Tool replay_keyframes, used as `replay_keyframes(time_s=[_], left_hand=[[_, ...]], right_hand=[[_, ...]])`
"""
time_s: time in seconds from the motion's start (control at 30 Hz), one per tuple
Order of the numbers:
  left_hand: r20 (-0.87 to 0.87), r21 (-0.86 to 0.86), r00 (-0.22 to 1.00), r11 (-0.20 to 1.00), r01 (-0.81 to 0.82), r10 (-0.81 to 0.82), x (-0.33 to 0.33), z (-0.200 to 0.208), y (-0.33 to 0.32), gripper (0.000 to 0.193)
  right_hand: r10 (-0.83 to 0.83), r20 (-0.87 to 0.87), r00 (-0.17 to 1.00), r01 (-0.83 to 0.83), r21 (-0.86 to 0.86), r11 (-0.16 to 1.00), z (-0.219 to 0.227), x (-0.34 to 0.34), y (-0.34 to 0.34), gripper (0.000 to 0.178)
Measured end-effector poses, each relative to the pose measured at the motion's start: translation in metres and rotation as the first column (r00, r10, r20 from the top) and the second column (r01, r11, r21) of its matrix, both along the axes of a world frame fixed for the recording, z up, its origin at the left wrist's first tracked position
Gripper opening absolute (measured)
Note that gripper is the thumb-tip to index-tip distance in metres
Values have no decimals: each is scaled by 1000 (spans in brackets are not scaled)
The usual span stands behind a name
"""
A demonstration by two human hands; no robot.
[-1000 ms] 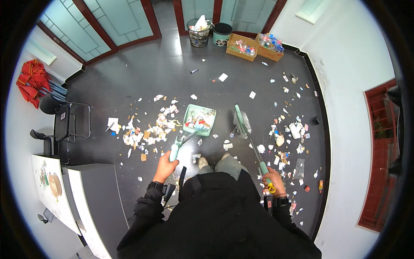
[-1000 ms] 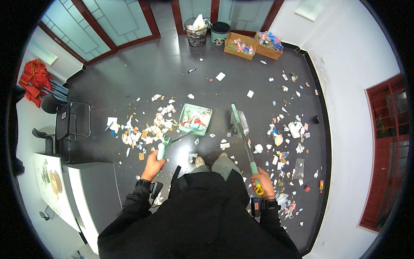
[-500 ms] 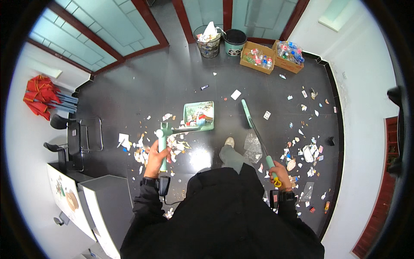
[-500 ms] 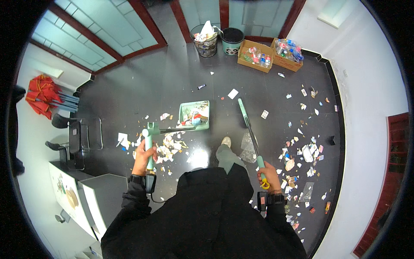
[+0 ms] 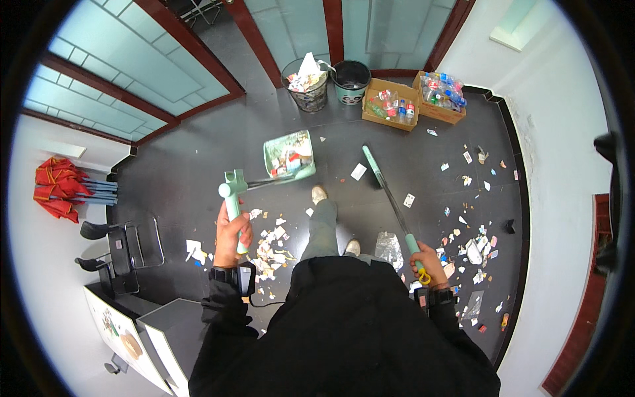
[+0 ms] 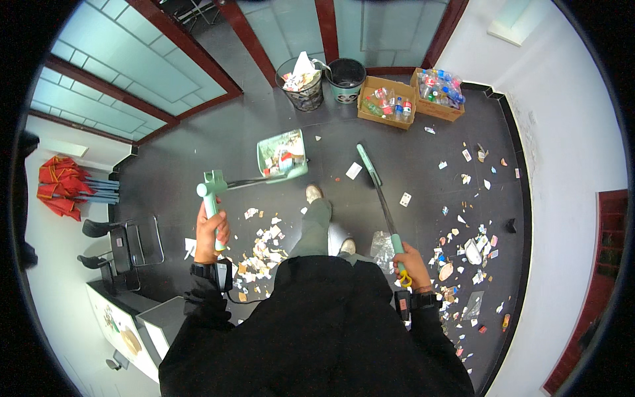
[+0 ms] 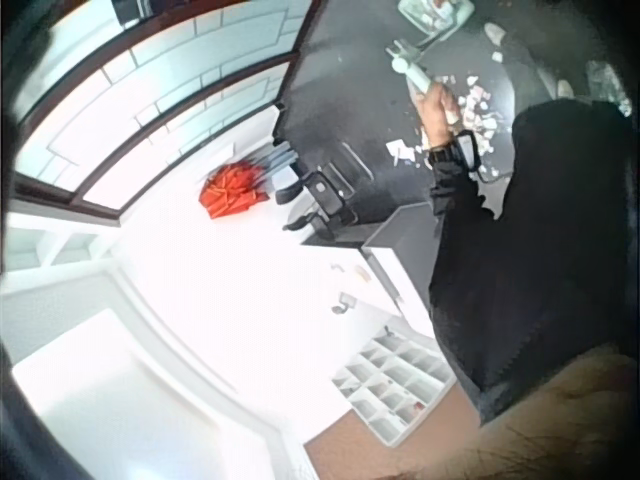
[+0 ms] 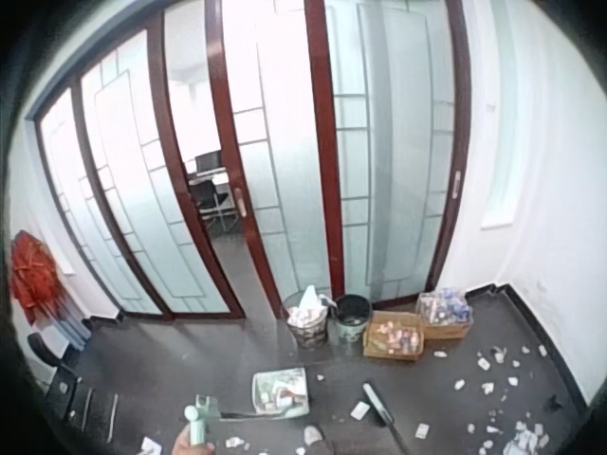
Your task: The person sweeps scattered debris on a dark floor using a broom and dustpan. They gather paper, wrappers, and small items into a pile, scoop them into the dustpan, and empty the contents into a nearby trash bin. The person repeats this cycle multiple times across different areas of the room.
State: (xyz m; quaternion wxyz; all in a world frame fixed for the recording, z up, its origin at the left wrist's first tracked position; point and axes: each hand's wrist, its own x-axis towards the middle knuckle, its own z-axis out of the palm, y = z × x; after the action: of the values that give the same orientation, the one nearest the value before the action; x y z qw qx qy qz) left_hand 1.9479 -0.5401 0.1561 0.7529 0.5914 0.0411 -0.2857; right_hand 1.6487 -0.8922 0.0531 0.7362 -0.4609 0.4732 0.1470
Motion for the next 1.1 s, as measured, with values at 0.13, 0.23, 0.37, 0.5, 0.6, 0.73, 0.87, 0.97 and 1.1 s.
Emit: replay_keyframes(time_s=[0.13,0.23,0.37,0.5,0.6,0.73,0.87,0.97,1.1], left_hand=[[100,81,992,994,73,-81,78,5,-17,32],[152,155,976,979,134,-158,135,12,-35,34],[152,334,882,863,378,-445,199,24,-65,38],[157,600,747,663,448,-646,249,25,-91,41],[212,710,611,550,440,-762,276,16,-111,45],[249,843,480,433,319,-841,289,-4,-137,50],[198,931,309,278,239,-930,292,-15,-164,50],[119,969,233,164,186,-965,292,-10,-184,50],[-28,988,108,-11,151,-994,283,-8,-218,49]], right_hand=[[15,-35,999,-16,-38,999,1,55,-16,35],[-1,-92,996,-3,-41,999,10,99,-23,38],[-66,-144,987,64,-19,998,21,146,-30,42],[-101,-147,984,93,-58,994,28,172,-32,47],[-140,-132,981,134,-56,989,29,187,-37,48],[-184,-126,975,183,-23,983,25,202,-49,45],[-121,-86,989,121,-2,993,19,213,-74,33],[-110,-110,988,114,28,993,12,222,-93,34],[-73,-52,996,75,46,996,2,229,-112,36]])
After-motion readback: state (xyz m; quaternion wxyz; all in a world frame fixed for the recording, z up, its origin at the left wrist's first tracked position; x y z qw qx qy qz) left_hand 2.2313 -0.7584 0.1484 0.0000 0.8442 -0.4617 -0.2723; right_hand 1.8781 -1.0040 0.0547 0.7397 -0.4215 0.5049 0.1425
